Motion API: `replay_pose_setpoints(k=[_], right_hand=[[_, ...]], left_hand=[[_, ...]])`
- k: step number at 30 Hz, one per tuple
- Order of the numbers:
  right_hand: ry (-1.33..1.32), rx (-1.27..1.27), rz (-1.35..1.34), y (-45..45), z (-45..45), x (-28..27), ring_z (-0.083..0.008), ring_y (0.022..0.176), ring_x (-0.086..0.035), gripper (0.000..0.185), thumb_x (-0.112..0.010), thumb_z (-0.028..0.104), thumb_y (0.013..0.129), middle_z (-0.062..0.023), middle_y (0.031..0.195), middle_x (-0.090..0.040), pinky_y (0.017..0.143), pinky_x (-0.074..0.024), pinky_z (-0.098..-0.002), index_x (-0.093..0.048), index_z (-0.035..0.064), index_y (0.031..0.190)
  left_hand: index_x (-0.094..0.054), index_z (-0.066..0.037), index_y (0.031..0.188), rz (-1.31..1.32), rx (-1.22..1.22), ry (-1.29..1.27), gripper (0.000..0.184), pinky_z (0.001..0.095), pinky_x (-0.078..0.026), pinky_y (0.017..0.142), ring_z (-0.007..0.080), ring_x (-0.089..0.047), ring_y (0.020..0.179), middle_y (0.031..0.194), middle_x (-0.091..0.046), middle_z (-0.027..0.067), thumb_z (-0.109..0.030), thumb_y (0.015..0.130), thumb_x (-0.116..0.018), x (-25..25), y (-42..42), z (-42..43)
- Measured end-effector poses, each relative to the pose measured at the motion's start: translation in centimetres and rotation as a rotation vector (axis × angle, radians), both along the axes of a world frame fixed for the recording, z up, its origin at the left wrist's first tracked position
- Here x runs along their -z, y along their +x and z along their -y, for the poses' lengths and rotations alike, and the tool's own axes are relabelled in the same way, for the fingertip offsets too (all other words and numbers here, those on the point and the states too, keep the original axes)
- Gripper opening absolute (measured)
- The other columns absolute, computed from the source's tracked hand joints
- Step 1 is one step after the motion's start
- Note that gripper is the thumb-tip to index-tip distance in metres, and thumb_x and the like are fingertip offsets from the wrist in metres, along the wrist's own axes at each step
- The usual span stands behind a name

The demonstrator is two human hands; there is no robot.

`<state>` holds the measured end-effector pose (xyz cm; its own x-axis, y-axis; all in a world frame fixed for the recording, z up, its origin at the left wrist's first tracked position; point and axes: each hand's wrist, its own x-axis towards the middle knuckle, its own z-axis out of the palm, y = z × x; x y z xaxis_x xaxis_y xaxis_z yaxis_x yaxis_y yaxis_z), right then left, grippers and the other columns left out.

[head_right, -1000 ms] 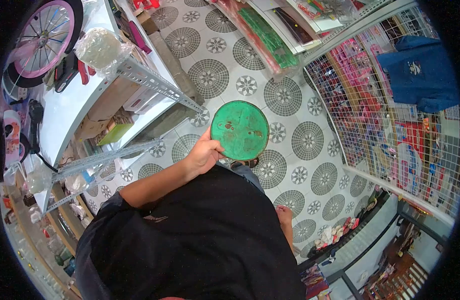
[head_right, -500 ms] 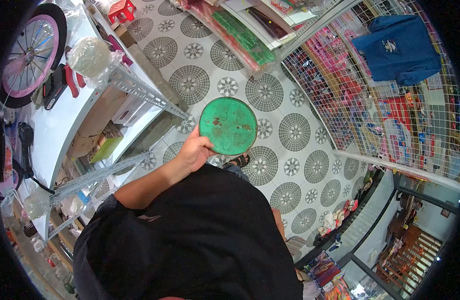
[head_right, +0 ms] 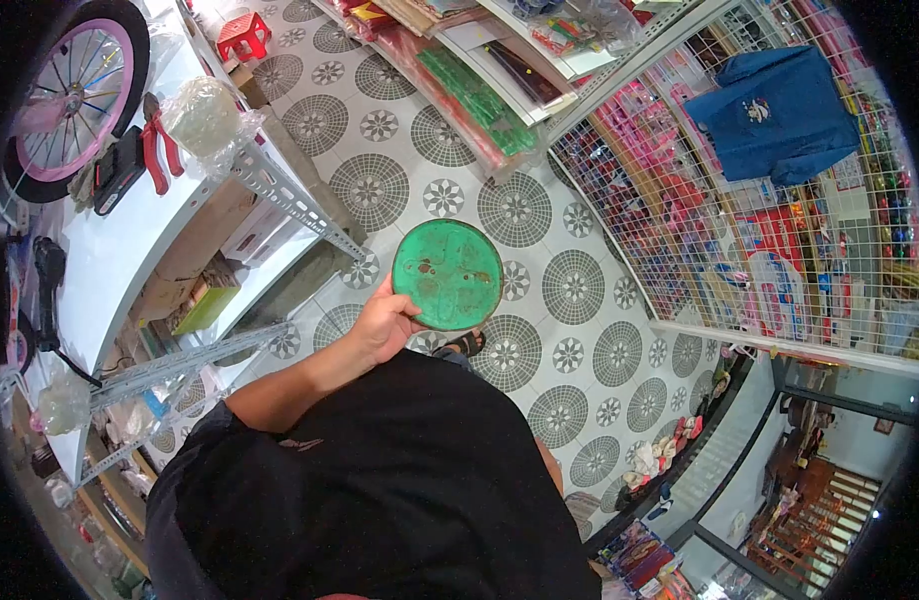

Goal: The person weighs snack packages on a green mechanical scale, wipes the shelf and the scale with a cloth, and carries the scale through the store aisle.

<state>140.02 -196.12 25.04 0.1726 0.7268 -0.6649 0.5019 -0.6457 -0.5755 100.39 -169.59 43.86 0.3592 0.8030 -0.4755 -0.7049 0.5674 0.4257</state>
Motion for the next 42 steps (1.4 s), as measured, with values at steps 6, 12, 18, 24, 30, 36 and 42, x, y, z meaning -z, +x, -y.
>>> replay_pose_setpoints(k=[6,12,18,24,30,36,42], right_hand=[[0.016,0.015,0.043,0.3,0.6,-0.2,-0.0115,0.072,-0.06,0.027,-0.063,0.028,0.091,-0.0049,0.078,-0.067,0.066,-0.0482,-0.0282,-0.072,0.0029,0.094],[0.041,0.04,0.082,0.4,0.9,-0.2,-0.0114,0.07,-0.06,0.029,-0.063,0.03,0.092,-0.005,0.076,-0.066,0.064,-0.0479,-0.0284,-0.072,0.0031,0.093],[-0.002,0.126,0.11,-2.7,-1.2,-4.7,-0.0106,0.063,-0.057,0.035,-0.06,0.037,0.093,-0.0034,0.069,-0.063,0.059,-0.0452,-0.0285,-0.072,0.0035,0.091],[0.158,0.254,-0.281,-8.5,-11.7,-14.2,-0.0083,0.046,-0.046,0.052,-0.043,0.043,0.101,0.0006,0.054,-0.05,0.045,-0.036,-0.025,-0.064,-0.0008,0.083],[0.454,0.255,-0.652,-14.1,-14.9,-22.1,-0.0112,0.067,-0.055,0.051,-0.046,0.047,0.099,-0.0029,0.069,-0.059,0.064,-0.0436,-0.0252,-0.066,0.0008,0.089],[0.421,0.419,-0.963,-13.4,-13.2,-20.6,-0.0129,0.067,-0.059,0.036,-0.058,0.037,0.095,-0.0063,0.078,-0.064,0.061,-0.0503,-0.0271,-0.062,0.0013,0.098],[0.408,0.634,-0.983,-13.7,-12.9,-21.0,-0.0164,0.07,-0.065,0.028,-0.064,0.015,0.089,-0.0094,0.089,-0.068,0.059,-0.054,-0.0292,-0.059,-0.0009,0.112]], left_hand=[[-0.032,-0.013,0.139,-0.005,-0.008,0.007,0.069,0.0467,-0.056,0.082,0.0305,-0.061,0.104,0.124,-0.051,0.0134,0.009,0.074,-0.042,0.2,-0.6,0.5],[-0.032,-0.011,0.141,-0.055,0.004,0.008,0.072,0.0513,-0.053,0.088,0.0325,-0.058,0.11,0.128,-0.049,0.0142,0.009,0.072,-0.042,-1.2,-1.1,1.0],[-0.036,-0.011,0.14,-0.016,0.04,0.033,0.072,0.0483,-0.051,0.091,0.0305,-0.055,0.113,0.128,-0.05,0.0123,0.01,0.071,-0.042,-0.7,-1.8,1.6],[-0.036,-0.012,0.14,-0.041,0.18,0.143,0.071,0.0436,-0.056,0.08,0.0251,-0.059,0.105,0.123,-0.053,0.01,0.008,0.072,-0.046,-2.4,-1.1,0.8],[-0.036,-0.011,0.14,0.0,0.384,0.19,0.072,0.0434,-0.057,0.081,0.0261,-0.058,0.108,0.124,-0.053,0.0104,0.007,0.072,-0.047,-4.4,1.5,0.4],[-0.033,-0.011,0.141,0.022,0.512,0.178,0.074,0.0435,-0.056,0.084,0.0274,-0.057,0.111,0.127,-0.05,0.0111,0.008,0.071,-0.048,-4.5,4.1,0.8],[-0.03,-0.011,0.144,0.037,0.666,0.169,0.075,0.0455,-0.051,0.093,0.0287,-0.053,0.119,0.132,-0.048,0.0126,0.01,0.074,-0.048,-2.6,6.2,0.8]])
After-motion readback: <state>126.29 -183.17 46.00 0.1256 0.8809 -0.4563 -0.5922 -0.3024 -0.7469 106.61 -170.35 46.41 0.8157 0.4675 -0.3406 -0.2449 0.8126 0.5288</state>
